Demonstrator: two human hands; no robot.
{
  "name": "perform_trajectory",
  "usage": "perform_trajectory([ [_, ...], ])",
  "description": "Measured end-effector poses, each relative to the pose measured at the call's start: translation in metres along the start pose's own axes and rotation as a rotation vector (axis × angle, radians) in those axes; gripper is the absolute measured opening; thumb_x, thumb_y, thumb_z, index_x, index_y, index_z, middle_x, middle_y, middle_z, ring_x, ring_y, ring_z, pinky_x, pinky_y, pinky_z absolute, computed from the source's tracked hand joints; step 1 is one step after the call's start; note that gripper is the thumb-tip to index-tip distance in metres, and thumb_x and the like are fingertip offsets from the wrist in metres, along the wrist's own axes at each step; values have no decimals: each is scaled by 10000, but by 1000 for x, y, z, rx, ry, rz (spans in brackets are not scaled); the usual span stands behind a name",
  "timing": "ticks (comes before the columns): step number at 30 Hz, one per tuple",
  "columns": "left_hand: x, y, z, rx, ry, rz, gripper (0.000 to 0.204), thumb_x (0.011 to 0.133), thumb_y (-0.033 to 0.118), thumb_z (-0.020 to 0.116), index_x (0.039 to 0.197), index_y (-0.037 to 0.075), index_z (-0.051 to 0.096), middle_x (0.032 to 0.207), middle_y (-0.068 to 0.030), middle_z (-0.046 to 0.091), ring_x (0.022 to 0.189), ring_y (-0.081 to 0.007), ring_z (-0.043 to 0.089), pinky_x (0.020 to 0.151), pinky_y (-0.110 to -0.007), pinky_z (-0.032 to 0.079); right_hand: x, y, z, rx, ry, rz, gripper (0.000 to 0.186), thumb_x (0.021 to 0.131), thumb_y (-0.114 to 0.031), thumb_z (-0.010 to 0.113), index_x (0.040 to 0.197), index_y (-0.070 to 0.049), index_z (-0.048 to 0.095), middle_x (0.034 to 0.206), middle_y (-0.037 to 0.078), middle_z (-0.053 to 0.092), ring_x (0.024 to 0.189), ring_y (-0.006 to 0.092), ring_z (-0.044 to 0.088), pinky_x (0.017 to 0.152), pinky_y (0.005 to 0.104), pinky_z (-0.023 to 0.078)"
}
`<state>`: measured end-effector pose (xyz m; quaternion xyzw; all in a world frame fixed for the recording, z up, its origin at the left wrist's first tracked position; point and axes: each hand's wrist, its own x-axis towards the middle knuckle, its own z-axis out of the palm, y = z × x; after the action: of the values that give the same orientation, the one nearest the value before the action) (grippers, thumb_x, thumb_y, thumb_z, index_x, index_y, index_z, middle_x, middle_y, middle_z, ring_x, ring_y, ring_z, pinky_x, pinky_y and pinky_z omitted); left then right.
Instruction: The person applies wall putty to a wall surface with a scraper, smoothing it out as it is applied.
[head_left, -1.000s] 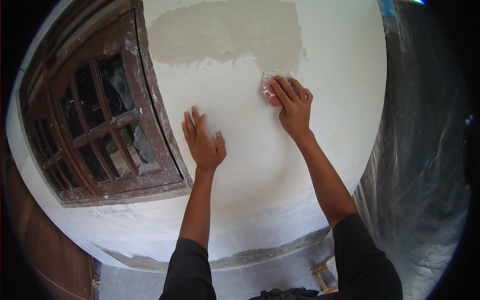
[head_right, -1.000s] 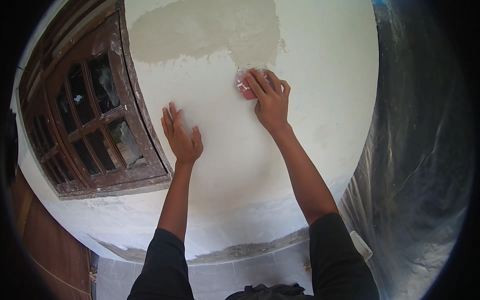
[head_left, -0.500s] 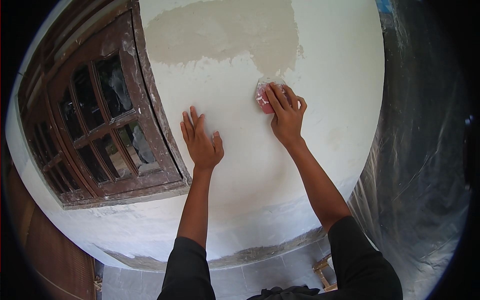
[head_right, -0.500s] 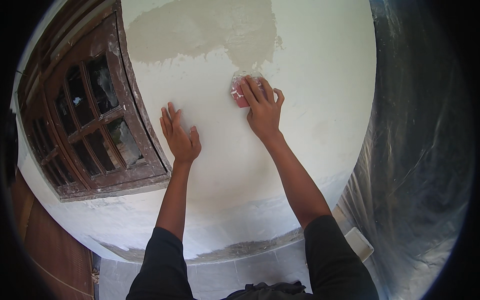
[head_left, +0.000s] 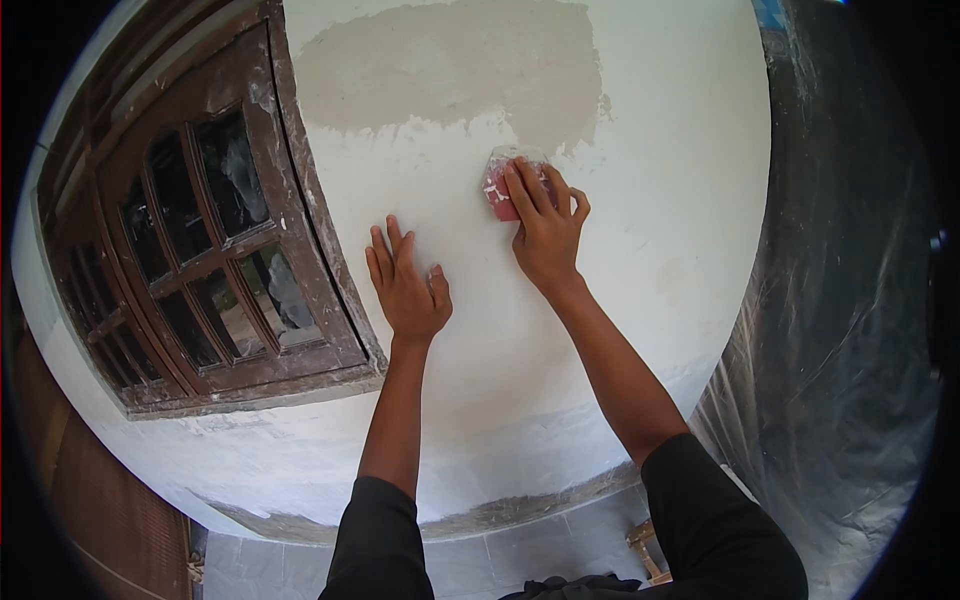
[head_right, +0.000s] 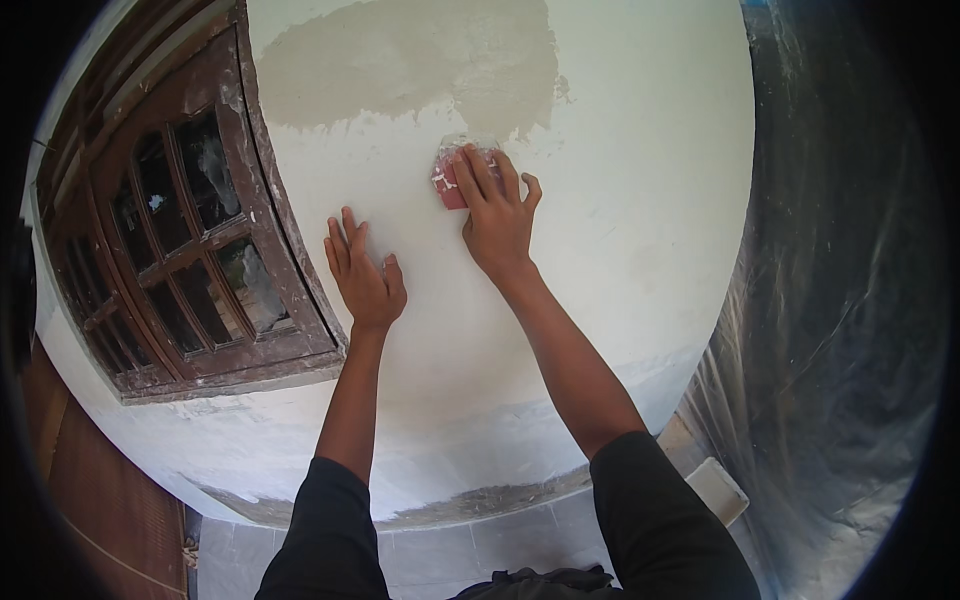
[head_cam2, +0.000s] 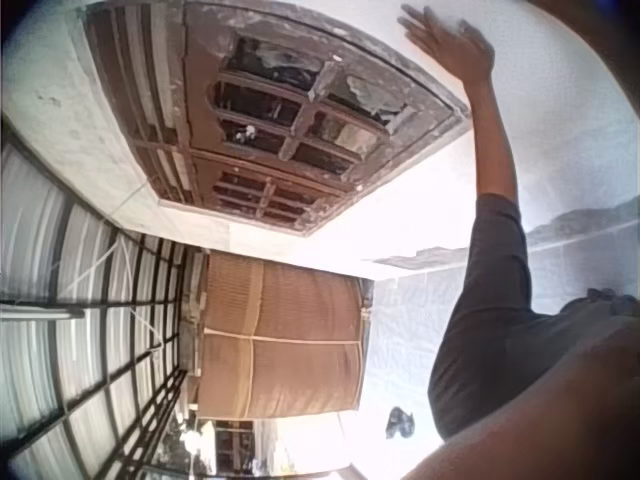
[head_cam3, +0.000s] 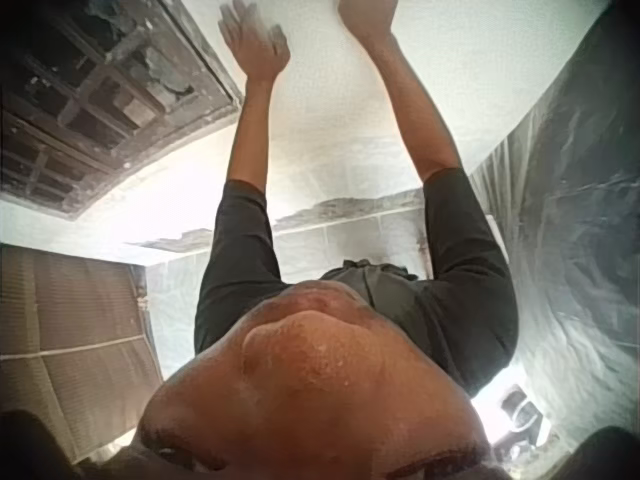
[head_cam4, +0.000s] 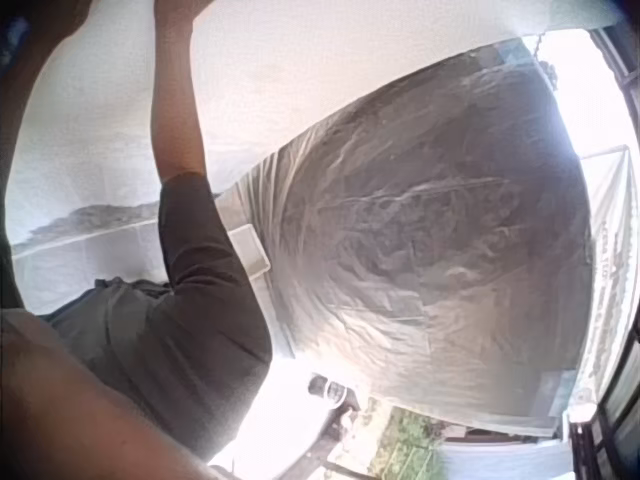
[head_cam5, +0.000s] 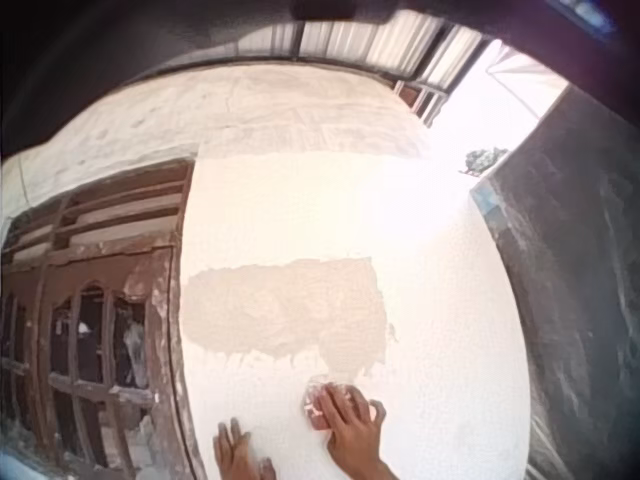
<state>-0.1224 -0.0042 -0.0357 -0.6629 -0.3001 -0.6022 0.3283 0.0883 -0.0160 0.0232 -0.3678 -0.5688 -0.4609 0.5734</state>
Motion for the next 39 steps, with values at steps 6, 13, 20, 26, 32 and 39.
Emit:
perform_trajectory([
  [6,-1,-4,-4,34,23,11,602,923,160,540,1456,-69,379,1636,-303,314,1555,-486,191,1256,-599,96,12,-12,-18,40,17,-24,712,765,132,611,1413,-163,615,1476,-17,592,1336,263,513,1076,523,282],
  [13,1,2,2,14,1,-3,591,937,185,532,1450,-71,390,1638,-296,316,1557,-480,191,1254,-597,104,55,1,4,-31,75,-19,720,750,116,626,1419,-149,597,1470,-5,591,1336,265,505,1051,529,303],
  [20,-1,-2,-5,34,10,-4,578,951,192,520,1452,-68,393,1638,-291,321,1561,-474,190,1254,-598,106,-30,-6,-27,67,-54,-30,699,775,132,595,1415,-148,615,1473,-4,608,1346,263,514,1063,484,288],
  [26,1,3,0,23,23,-9,577,938,176,528,1448,-64,404,1640,-284,325,1563,-467,192,1254,-598,106,70,48,-26,-129,122,88,726,798,116,588,1479,-128,532,1494,28,566,1340,300,490,1052,481,300],
  [32,-4,-5,-3,38,30,-8,597,921,177,537,1457,-42,394,1635,-281,339,1558,-469,209,1258,-588,110,-25,-9,-9,-27,-84,73,737,789,101,594,1482,-143,541,1537,40,529,1385,306,460,1068,477,301],
  [39,-2,-2,-5,41,34,9,597,913,164,545,1446,-62,401,1639,-284,326,1561,-466,198,1255,-598,101,13,-12,-27,14,53,15,718,782,120,613,1442,-161,589,1511,-6,565,1327,282,502,1053,468,286],
])
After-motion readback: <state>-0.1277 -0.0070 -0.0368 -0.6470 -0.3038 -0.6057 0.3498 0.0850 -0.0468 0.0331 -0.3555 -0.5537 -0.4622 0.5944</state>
